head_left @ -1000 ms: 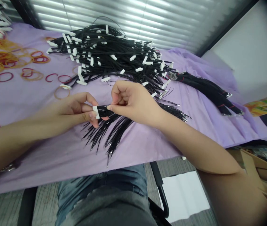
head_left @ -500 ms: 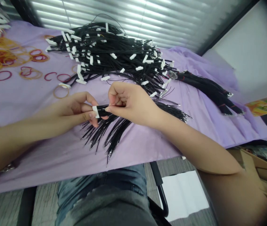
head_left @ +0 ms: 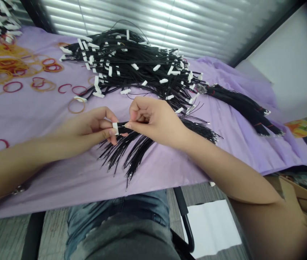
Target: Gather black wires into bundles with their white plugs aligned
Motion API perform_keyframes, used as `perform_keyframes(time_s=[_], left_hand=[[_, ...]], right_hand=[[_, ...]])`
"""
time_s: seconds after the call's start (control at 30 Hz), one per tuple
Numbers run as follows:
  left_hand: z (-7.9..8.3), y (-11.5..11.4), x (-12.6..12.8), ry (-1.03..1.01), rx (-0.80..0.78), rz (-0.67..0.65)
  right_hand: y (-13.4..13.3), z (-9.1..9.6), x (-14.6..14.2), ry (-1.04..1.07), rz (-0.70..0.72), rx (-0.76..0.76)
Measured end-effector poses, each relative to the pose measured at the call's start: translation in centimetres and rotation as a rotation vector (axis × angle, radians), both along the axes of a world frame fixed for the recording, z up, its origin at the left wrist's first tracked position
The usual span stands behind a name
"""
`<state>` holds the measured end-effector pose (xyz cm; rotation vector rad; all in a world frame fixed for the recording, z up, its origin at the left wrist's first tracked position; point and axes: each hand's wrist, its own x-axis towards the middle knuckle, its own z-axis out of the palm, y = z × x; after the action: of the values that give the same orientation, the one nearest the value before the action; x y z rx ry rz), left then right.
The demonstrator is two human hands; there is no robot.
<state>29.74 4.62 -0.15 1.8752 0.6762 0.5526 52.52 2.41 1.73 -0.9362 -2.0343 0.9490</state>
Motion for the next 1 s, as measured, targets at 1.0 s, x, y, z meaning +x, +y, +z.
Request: perform_keyframes(time_s=[1.0], left_hand=[[0.3,-1.5,1.2,-0.036,-0.101,0.175]], right_hand=[[-0.9,-1.1,-1.0,-0.13,-0.083,0.471]])
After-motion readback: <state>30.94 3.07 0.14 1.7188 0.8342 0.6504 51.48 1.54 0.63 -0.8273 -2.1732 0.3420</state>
